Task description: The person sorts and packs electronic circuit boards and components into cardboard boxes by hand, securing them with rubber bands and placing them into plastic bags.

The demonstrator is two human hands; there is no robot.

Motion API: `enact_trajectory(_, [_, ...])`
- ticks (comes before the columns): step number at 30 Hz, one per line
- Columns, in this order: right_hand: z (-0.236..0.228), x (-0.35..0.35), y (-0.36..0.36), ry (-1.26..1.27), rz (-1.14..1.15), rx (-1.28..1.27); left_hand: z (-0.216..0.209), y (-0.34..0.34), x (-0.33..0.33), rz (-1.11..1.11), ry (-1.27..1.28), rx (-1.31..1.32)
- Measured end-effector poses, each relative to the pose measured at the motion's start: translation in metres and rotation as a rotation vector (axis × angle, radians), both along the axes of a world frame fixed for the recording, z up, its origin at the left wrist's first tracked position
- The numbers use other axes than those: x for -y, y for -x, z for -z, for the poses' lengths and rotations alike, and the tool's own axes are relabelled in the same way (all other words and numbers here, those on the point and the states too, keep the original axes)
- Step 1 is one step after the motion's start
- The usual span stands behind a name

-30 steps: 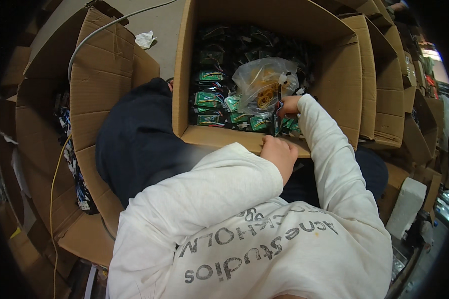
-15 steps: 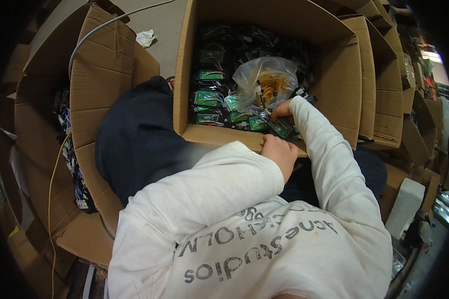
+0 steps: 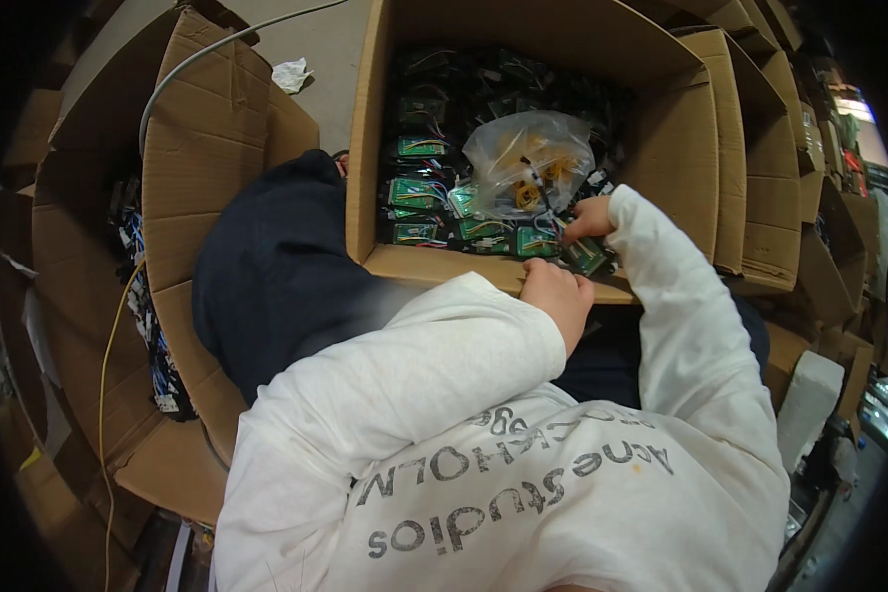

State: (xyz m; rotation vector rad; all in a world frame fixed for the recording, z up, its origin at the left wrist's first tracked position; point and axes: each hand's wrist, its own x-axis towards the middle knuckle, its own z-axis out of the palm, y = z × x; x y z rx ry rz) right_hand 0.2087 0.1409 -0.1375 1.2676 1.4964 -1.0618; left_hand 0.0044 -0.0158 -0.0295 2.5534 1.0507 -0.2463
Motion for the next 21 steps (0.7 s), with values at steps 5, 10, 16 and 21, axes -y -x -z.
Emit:
enact_trajectory(5, [-0.134,0.006,-0.026,-0.154,0.164,-0.114,-0.015,0.002,-0.01,0.001,0.087,0.029])
enact_trajectory(10, [-0.224,0.067,-0.048,-0.432,0.661,-0.427,-0.039,-0.004,-0.029,-0.33,0.312,0.337])
enact_trajectory(16, [-0.229,0.129,-0.025,-0.49,0.864,-0.789,-0.021,-0.013,-0.061,-0.823,1.173,0.948])
enact_trajectory(21, [-0.224,0.121,-0.007,-0.725,0.507,-1.101,-0.03,-0.006,-0.079,-0.965,1.159,1.478])
